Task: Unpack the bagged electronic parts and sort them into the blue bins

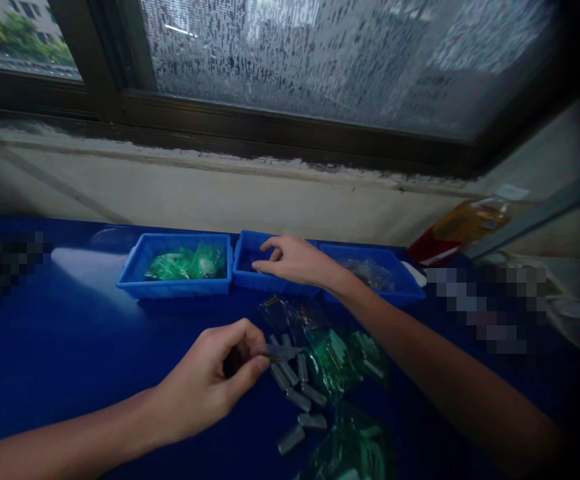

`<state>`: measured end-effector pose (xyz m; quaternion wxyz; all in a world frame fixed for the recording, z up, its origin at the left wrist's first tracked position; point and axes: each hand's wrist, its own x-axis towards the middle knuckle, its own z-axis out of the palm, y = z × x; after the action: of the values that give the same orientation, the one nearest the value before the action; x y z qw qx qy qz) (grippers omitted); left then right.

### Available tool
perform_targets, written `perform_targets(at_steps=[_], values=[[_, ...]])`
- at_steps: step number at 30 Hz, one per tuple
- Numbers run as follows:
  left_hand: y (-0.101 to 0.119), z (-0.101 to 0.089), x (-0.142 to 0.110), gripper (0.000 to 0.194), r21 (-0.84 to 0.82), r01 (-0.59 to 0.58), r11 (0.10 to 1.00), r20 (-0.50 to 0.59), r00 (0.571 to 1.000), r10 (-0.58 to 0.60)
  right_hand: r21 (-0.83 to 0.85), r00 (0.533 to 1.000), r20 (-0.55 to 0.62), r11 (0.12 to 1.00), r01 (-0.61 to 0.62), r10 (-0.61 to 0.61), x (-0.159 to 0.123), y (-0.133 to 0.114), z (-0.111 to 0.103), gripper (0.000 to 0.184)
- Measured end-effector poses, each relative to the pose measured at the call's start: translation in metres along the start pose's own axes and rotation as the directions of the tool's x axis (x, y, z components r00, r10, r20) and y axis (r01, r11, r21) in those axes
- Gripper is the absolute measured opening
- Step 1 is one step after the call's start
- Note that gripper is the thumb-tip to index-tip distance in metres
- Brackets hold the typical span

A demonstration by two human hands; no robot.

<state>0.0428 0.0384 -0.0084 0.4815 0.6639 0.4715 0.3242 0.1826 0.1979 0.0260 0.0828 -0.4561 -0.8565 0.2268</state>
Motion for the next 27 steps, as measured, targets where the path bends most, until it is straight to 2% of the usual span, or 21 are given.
perform_targets(at_steps=[4, 5, 7, 8, 10, 11, 12, 14, 15, 17, 18, 19, 20, 21, 22, 24, 25, 26, 27], values=[[0.001, 0.000, 0.000, 0.015, 0.008, -0.009, 1.000, 0.017, 1.000, 0.009, -0.101, 0.997, 0.031, 0.993, 0.068, -0.066, 0.007, -0.002, 0.002, 0.014], [0.002, 0.000, 0.000, 0.015, 0.007, -0.008, 1.000, 0.014, 1.000, 0.008, -0.114, 0.994, -0.017, 0.988, 0.104, -0.106, 0.005, -0.005, -0.001, 0.012], [0.002, -0.001, 0.000, 0.014, 0.009, 0.002, 1.000, -0.003, 1.000, -0.002, -0.148, 0.953, -0.226, 0.974, 0.172, -0.203, -0.007, -0.008, -0.014, 0.013], [0.002, -0.001, 0.000, 0.014, 0.011, 0.005, 1.000, -0.013, 1.000, -0.004, -0.178, 0.897, -0.367, 0.965, 0.192, -0.246, -0.017, -0.008, -0.023, 0.013], [0.000, -0.001, -0.001, 0.012, 0.013, -0.003, 1.000, -0.035, 0.999, 0.003, -0.266, 0.735, -0.607, 0.949, 0.172, -0.303, -0.045, -0.001, -0.041, 0.011], [-0.002, -0.001, -0.001, 0.012, 0.010, -0.011, 1.000, -0.045, 0.999, 0.011, -0.315, 0.633, -0.704, 0.940, 0.128, -0.322, -0.059, 0.007, -0.048, 0.011], [-0.004, -0.001, -0.001, 0.011, 0.004, -0.021, 1.000, -0.056, 0.998, 0.022, -0.363, 0.570, -0.751, 0.929, 0.066, -0.334, -0.074, 0.018, -0.053, 0.011], [-0.007, -0.001, -0.002, 0.009, -0.006, -0.048, 0.999, -0.075, 0.996, 0.048, -0.402, 0.530, -0.781, 0.915, -0.023, -0.330, -0.097, 0.043, -0.054, 0.012], [-0.008, -0.001, -0.001, 0.008, -0.005, -0.068, 0.998, -0.088, 0.994, 0.067, -0.434, 0.615, -0.717, 0.901, -0.024, -0.329, -0.106, 0.055, -0.051, 0.015], [-0.008, -0.001, 0.002, 0.007, 0.009, -0.122, 0.992, -0.120, 0.985, 0.122, -0.425, 0.722, -0.647, 0.902, -0.076, -0.245, -0.117, 0.071, -0.041, 0.024], [-0.008, -0.001, 0.004, 0.009, 0.017, -0.151, 0.988, -0.141, 0.978, 0.152, -0.376, 0.739, -0.645, 0.923, -0.084, -0.195, -0.121, 0.071, -0.035, 0.026], [-0.007, -0.001, 0.006, 0.011, 0.024, -0.182, 0.983, -0.162, 0.970, 0.183, -0.312, 0.737, -0.659, 0.946, -0.084, -0.151, -0.124, 0.067, -0.029, 0.026], [-0.005, -0.001, 0.009, 0.013, 0.030, -0.212, 0.977, -0.183, 0.959, 0.214, -0.226, 0.742, -0.661, 0.972, -0.058, -0.109, -0.125, 0.058, -0.022, 0.026], [-0.004, -0.001, 0.011, 0.014, 0.038, -0.241, 0.970, -0.205, 0.948, 0.244, -0.109, 0.771, -0.633, 0.994, -0.007, -0.064, -0.127, 0.045, -0.016, 0.025], [-0.003, -0.001, 0.013, 0.015, 0.052, -0.268, 0.962, -0.221, 0.936, 0.273, 0.048, 0.821, -0.570, 0.998, 0.043, -0.008, -0.127, 0.030, -0.009, 0.025], [-0.002, 0.000, 0.014, 0.015, 0.093, -0.315, 0.945, -0.235, 0.915, 0.328, 0.361, 0.953, -0.302, 0.928, 0.093, 0.022, -0.126, 0.001, 0.005, 0.024], [-0.002, 0.001, 0.014, 0.016, 0.114, -0.334, 0.936, -0.231, 0.907, 0.351, 0.479, 0.988, -0.157, 0.874, 0.075, 0.001, -0.124, -0.010, 0.013, 0.023], [-0.002, 0.002, 0.013, 0.017, 0.130, -0.345, 0.930, -0.226, 0.903, 0.366, 0.574, 0.998, -0.057, 0.817, 0.060, -0.033, -0.122, -0.019, 0.020, 0.019], [-0.002, 0.002, 0.012, 0.019, 0.141, -0.344, 0.928, -0.224, 0.902, 0.368, 0.647, 0.999, -0.024, 0.761, 0.053, -0.049, -0.119, -0.024, 0.027, 0.013]])
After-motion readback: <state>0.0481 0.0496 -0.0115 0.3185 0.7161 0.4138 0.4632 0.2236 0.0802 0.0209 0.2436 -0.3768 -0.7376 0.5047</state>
